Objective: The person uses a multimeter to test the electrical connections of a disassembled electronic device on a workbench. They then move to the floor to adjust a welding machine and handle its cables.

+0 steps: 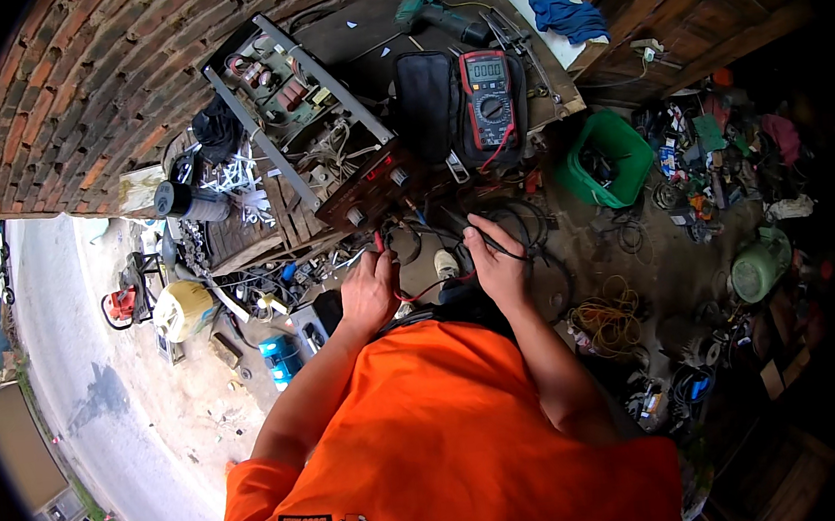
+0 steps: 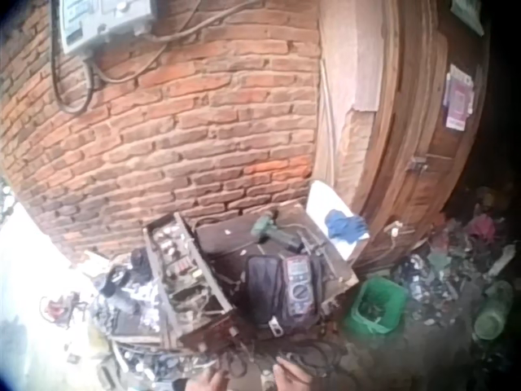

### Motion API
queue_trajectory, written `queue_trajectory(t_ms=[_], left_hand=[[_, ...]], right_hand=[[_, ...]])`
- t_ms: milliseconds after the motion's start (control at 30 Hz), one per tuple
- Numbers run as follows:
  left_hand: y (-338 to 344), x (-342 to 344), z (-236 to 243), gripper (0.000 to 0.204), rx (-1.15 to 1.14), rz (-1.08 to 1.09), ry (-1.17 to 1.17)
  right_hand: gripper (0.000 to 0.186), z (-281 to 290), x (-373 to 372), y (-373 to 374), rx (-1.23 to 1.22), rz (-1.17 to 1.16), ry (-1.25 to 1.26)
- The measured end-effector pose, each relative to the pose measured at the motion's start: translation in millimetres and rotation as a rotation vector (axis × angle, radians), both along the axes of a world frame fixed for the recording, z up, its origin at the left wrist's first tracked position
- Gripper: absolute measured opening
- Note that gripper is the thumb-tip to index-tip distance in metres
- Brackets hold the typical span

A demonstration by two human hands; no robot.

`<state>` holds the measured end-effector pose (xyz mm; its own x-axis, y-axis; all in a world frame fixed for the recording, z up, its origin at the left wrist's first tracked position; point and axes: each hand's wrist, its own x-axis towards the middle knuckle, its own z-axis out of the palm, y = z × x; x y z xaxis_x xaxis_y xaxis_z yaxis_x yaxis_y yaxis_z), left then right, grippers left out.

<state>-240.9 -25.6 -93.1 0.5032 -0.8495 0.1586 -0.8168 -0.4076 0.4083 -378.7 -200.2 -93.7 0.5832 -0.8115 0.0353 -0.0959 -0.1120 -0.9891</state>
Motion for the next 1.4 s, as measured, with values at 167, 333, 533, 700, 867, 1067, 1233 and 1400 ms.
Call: queue_trajectory(t_ms=[167,333,533,700,867,1067,1233,1400], left_hand=[[-1,0,1,0.022,-0.029,0.006,-0.015],[1,-1,4,0.026,0.022,0.009,-0.003],[0,-2,2,0.025,0.013,0.014,0.004],[0,-2,0,0.025,0.015,0.026,0.022],[-2,-4,2,0.026,0.01,0.04,0.023],[-2,-4,0,0.025,0.014,0.046,0.033],[-3,-5,4,0.023,0.021,0.053,0.026],[-3,-6,5,0.022,0.014,0.054,0.024]], right_hand=[[0.019,-2,24,-7,-0.244,-0.005,-0.002],[0.018,-3,30,-8,-0.345,0.01,-0.001],[0.02,-8,31,-9,-0.359,0.025,0.044],[0.019,-4,32,-9,-0.355,0.038,0.048],[0.018,-8,32,-7,-0.384,0.037,0.068],[0.019,-8,32,-5,-0.408,0.033,0.065],[0.018,-9,32,-5,-0.4,0.04,0.065],[0.018,-8,32,-5,-0.403,0.038,0.054]])
